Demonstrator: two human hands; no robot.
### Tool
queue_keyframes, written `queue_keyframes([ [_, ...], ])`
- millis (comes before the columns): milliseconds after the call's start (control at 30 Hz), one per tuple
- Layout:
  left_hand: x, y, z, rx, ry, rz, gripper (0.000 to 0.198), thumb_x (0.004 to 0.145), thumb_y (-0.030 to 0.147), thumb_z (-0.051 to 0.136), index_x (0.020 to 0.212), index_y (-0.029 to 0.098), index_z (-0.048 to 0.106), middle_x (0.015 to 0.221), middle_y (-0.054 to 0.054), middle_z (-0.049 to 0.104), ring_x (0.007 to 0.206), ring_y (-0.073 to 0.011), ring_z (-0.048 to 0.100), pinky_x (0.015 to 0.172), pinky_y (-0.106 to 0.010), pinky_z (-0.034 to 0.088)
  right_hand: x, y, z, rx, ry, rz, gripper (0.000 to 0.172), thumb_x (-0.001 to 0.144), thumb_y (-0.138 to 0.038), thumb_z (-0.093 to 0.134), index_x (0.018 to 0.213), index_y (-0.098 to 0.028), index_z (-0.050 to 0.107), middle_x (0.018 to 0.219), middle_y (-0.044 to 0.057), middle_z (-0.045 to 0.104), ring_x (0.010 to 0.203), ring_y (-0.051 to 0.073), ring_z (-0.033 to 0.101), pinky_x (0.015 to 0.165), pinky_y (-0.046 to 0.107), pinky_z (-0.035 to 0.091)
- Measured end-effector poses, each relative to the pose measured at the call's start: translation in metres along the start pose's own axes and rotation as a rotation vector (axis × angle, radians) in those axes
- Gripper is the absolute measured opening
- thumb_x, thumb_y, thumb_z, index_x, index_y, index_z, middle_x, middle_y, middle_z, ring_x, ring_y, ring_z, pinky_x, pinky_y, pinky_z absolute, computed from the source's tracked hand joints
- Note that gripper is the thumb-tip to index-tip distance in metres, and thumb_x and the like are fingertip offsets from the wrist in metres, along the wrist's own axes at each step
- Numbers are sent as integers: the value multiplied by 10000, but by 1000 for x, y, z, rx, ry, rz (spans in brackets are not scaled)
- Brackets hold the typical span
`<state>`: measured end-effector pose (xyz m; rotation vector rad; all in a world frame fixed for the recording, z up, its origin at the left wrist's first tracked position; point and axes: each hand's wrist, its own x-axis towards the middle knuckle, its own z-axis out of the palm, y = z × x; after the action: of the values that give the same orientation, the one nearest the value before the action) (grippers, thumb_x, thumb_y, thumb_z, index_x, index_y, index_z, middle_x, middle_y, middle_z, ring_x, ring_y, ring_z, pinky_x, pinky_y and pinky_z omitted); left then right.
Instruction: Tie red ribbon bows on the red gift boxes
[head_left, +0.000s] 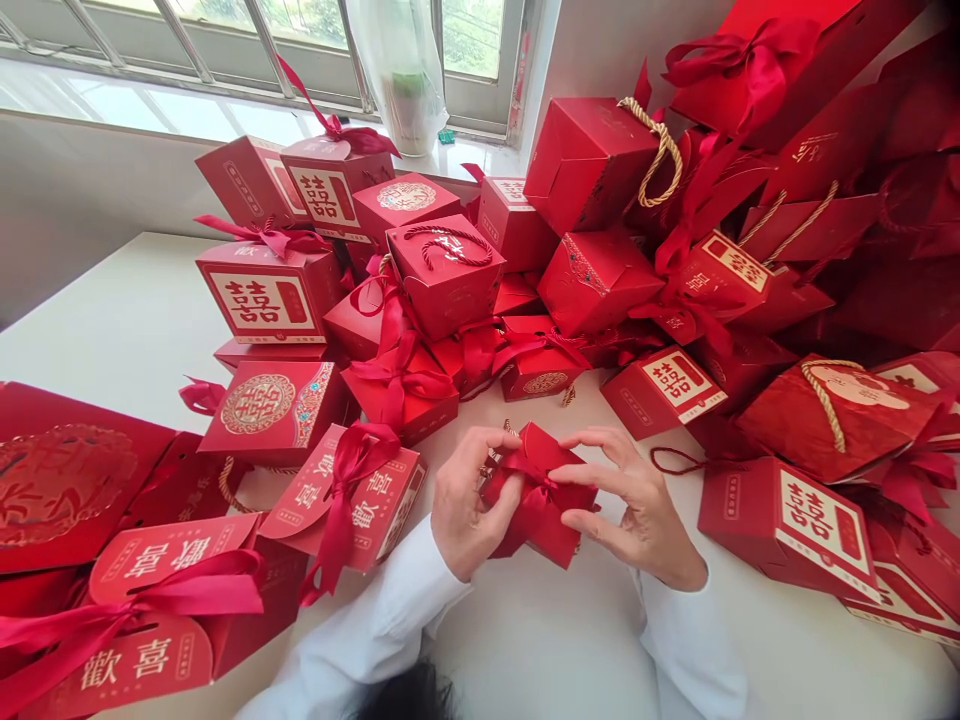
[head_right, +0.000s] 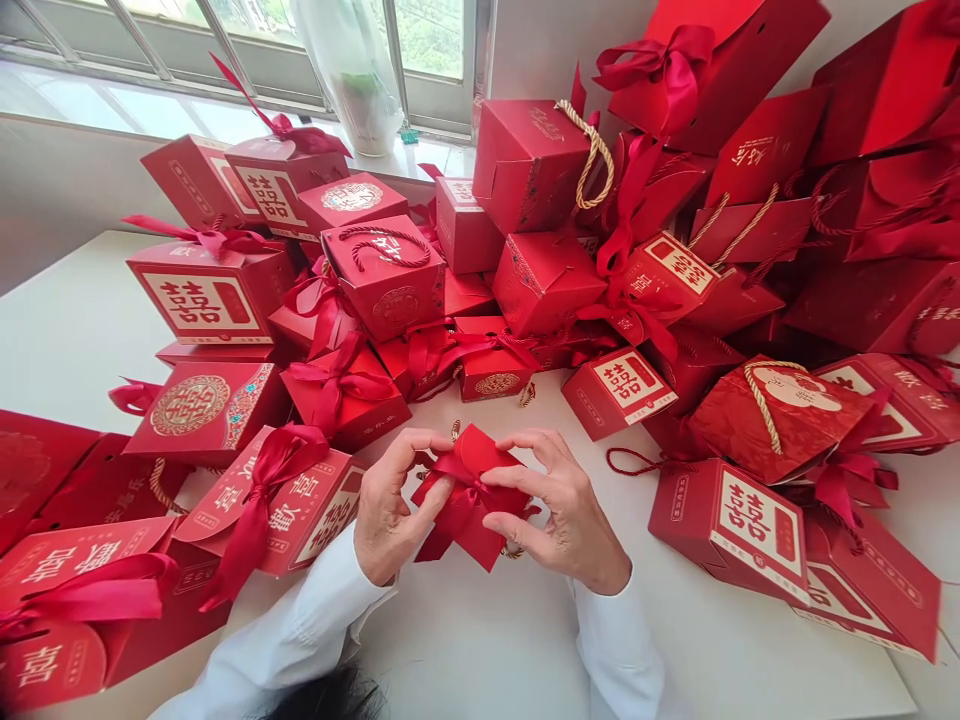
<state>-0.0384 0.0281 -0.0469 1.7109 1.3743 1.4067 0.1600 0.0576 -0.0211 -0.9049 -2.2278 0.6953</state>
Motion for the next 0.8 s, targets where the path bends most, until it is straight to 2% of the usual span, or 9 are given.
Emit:
queue_keyframes([
  [100,-1,0,2,-2,23,-30,254,767,46,497,969,190,554,913,-20,605,771,-122,568,678,-234,451,-1,-1,0,6,38,-34,137,829,-300,644,954,-251,668,1130,86,549,1074,269,497,884,422,443],
  [200,-2,3,0,-45,-3,-74,263,764,86,525,1007,186,533,930,-28,594,768,-131,564,698,-253,454,-1,0,0,26,44,-13,264,838,-365,628,1076,-250,635,1179,96,532,1089,273,494,903,429,434],
  [300,-4,5,-3,-226,-71,-124,308,764,163,531,1070,186,501,981,-44,579,817,-154,559,737,-278,456,-1,2,-2,31,-18,31,296,847,-419,610,1101,-266,618,1218,88,521,1102,264,508,894,399,449],
  [367,-5,3,-4,-409,-97,-194,329,790,235,502,1116,195,479,1016,-51,569,865,-167,548,756,-285,452,-2,2,-3,30,11,76,317,856,-461,585,1112,-275,595,1213,81,534,1109,265,519,905,400,449],
  [433,-6,0,-3,-569,-82,-290,323,823,308,469,1129,203,476,1030,-53,564,900,-174,534,758,-282,446,-6,-3,-4,-5,41,126,506,829,-553,575,1245,-275,504,1254,96,520,1161,296,495,955,446,422],
  [500,-6,-4,-1,-665,-58,-390,304,850,366,444,1102,205,497,1019,-52,566,892,-169,534,732,-268,439,-10,-11,0,-85,1,167,832,742,-639,619,1415,-256,314,1348,131,451,1230,350,434,985,506,398],
  [567,-5,-7,1,-711,-46,-470,299,867,407,425,1068,205,517,1001,-50,569,846,-160,547,687,-255,436,-13,-20,7,-184,-64,209,1097,641,-616,722,1488,-241,134,1405,158,385,1252,398,397,973,553,403],
  [667,-2,-9,2,-629,-43,-525,296,888,416,399,1020,196,548,953,-53,589,787,-158,562,642,-255,438,-16,-27,19,-246,-94,257,1134,617,-404,796,1495,-278,89,1358,148,430,1198,400,449,937,564,435],
  [800,3,-10,-1,-283,-83,-498,212,835,289,483,957,178,616,985,-62,618,802,-174,579,710,-284,449,-16,-18,19,-52,-44,345,1118,630,-297,776,1488,-293,59,1303,141,454,1094,331,558,885,487,498],
])
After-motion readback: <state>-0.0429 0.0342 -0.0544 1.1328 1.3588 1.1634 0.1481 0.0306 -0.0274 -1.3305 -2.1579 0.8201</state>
